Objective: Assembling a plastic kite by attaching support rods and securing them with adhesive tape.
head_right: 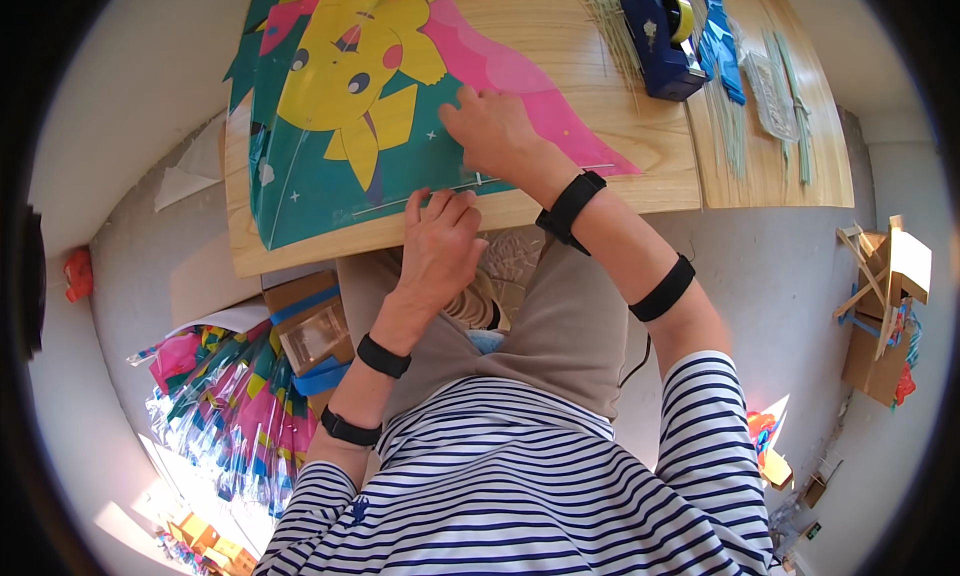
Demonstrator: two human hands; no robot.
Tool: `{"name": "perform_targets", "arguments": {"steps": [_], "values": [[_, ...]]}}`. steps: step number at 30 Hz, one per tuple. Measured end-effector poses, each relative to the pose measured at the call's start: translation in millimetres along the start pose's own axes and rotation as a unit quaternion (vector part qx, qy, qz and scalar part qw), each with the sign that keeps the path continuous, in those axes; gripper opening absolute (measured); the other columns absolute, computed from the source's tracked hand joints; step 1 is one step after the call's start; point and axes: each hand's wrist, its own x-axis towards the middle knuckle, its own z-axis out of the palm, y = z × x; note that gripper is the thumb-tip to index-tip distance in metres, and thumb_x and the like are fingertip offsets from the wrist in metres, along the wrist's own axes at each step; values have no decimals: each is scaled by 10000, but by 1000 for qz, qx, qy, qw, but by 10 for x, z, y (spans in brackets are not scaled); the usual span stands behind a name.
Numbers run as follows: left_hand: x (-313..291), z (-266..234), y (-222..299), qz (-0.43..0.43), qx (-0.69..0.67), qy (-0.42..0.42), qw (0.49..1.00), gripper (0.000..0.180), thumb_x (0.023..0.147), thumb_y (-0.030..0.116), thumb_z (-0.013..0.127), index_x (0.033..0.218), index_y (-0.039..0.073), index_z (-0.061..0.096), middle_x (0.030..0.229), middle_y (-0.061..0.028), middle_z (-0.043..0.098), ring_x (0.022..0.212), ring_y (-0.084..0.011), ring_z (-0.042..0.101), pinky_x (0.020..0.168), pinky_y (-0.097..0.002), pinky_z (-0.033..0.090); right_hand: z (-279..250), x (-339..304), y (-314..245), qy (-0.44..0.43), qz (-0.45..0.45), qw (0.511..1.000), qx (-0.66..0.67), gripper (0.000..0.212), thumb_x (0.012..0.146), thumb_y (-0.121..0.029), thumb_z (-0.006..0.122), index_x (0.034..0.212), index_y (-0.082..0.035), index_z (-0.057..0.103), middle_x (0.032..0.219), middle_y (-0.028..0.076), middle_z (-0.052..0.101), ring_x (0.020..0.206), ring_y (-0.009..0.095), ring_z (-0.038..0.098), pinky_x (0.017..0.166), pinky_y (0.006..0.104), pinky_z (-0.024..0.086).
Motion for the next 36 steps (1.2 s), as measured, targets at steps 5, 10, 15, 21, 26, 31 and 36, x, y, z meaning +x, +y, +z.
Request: {"name": "perform_targets", "arguments": {"steps": [5, 10, 15, 21, 26, 31, 36], "values": [[-14, -16, -2, 0, 4, 8, 1000, 371, 694, 99, 788, 1028, 24, 643, 1225, -114, 610, 1192, -306, 541, 1075, -556, 350, -177, -142, 17, 30, 25, 981, 192, 101, 720, -15, 710, 812, -29, 672, 854, 128, 637, 775, 371, 631, 664, 443, 500], [-38, 19, -7, -1, 9, 1, 1000, 410, 694, 93, 787, 1070, 29, 637, 1216, -114, 614, 1197, -312, 539, 1082, -554, 342, 46, -460, -127, 54, -27, 979, 194, 112, 680, -18, 724, 750, -40, 639, 810, 119, 622, 747, 351, 641, 622, 446, 503], [-46, 37, -3, -4, 17, 10, 1000, 422, 693, 84, 781, 1085, 31, 633, 1199, -119, 622, 1194, -312, 540, 1083, -557, 342, 185, -432, -147, 58, -48, 988, 138, 121, 650, -25, 733, 720, -47, 636, 819, 124, 615, 756, 351, 650, 627, 446, 518], [-74, 32, -8, -7, 6, 9, 1000, 415, 706, 87, 767, 1094, 34, 630, 1178, -127, 623, 1191, -314, 544, 1089, -563, 340, 194, -393, -180, 51, -56, 987, 140, 129, 650, -8, 715, 734, -38, 622, 816, 133, 601, 760, 366, 635, 629, 458, 507], [-176, 59, -50, 16, -3, 43, 999, 297, 745, 82, 731, 1018, 32, 626, 1158, -130, 625, 1192, -319, 551, 1111, -555, 337, 278, -419, -210, 80, -60, 980, 171, 107, 691, 41, 663, 754, -28, 611, 820, 146, 588, 777, 380, 613, 646, 461, 489], [-268, -138, -100, -5, -14, 49, 999, 207, 769, 76, 709, 943, 31, 607, 1156, -128, 634, 1181, -322, 557, 1107, -533, 356, 278, -430, -206, 61, -59, 986, 144, 124, 659, 50, 657, 721, -31, 587, 846, 149, 598, 802, 383, 610, 671, 463, 503], [-509, -356, -344, -60, 28, 85, 994, 226, 755, 58, 723, 955, 23, 623, 1216, -138, 635, 1191, -327, 562, 1091, -492, 381, 71, -490, -432, 108, -64, 987, 101, 131, 723, 8, 626, 852, -18, 629, 916, 130, 595, 913, 337, 593, 780, 454, 495]]}}
